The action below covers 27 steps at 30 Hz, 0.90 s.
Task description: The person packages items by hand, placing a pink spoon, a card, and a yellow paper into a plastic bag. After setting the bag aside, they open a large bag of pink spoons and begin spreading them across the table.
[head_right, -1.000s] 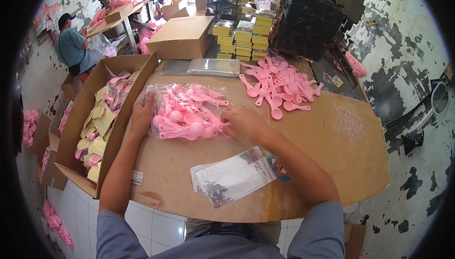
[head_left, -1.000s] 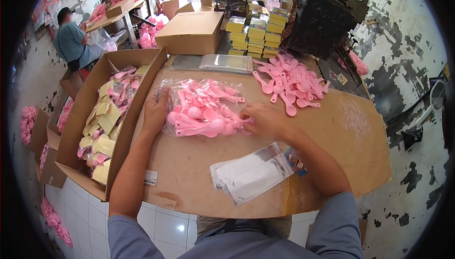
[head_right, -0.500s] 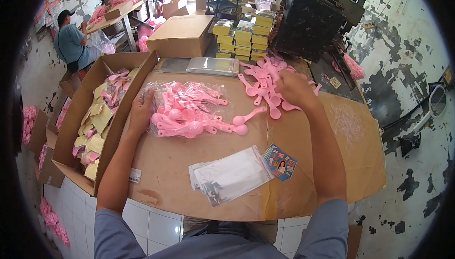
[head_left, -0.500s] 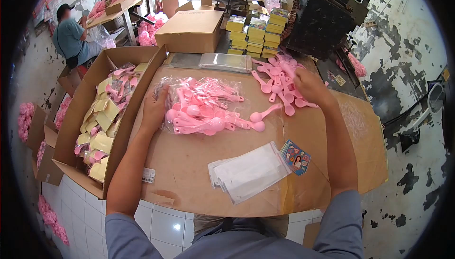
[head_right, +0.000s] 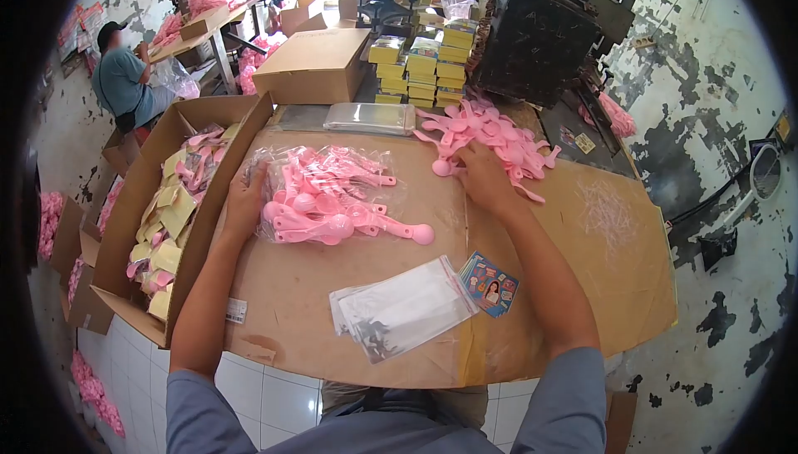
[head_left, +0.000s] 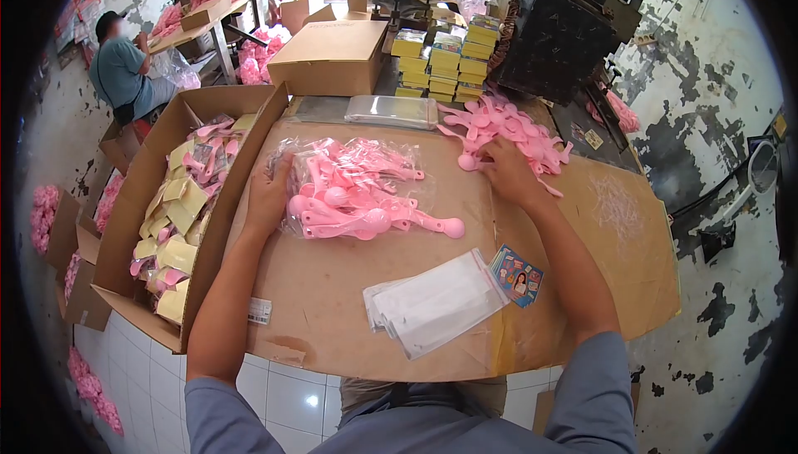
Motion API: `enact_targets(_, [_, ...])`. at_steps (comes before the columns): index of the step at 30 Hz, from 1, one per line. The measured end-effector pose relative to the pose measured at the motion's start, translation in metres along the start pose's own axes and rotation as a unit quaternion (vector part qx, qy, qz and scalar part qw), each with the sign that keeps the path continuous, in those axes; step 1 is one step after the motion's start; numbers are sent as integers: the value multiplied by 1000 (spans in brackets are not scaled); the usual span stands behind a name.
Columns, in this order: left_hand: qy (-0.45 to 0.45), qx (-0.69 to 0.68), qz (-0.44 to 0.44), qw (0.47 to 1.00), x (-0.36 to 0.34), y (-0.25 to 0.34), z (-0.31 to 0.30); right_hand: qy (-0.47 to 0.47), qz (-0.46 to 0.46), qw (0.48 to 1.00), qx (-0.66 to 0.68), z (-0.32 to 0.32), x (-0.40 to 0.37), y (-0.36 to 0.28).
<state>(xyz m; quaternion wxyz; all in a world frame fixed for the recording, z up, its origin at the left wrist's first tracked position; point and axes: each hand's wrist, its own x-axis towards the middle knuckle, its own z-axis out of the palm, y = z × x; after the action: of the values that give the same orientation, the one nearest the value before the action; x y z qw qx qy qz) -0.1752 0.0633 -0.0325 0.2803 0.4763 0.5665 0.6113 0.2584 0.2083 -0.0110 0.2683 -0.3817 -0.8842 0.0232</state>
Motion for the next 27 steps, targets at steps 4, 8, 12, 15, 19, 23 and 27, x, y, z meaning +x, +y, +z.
enact_targets(4, [12,11,11,1000,0,-2,1,-64,26,992,109,-6,-4,-53])
enact_targets(8, [5,14,-5,1000,-1,3,0,-187,-2,980,74,-8,-25,-128])
enact_targets(12, [1,25,23,999,0,-5,-2,-225,-23,974,21,4,-26,-122])
enact_targets(15, [-5,71,17,997,-1,3,-5,-247,-48,967,35,-3,-28,-101])
enact_targets(19, [-59,152,27,986,-9,9,-14,-366,83,925,56,-62,-19,-83])
enact_targets(23, [-118,142,50,982,-30,37,2,-191,107,974,-54,-92,-5,-40])
enact_targets(27, [-120,76,27,989,-16,12,5,39,-18,997,-62,-63,1,-31])
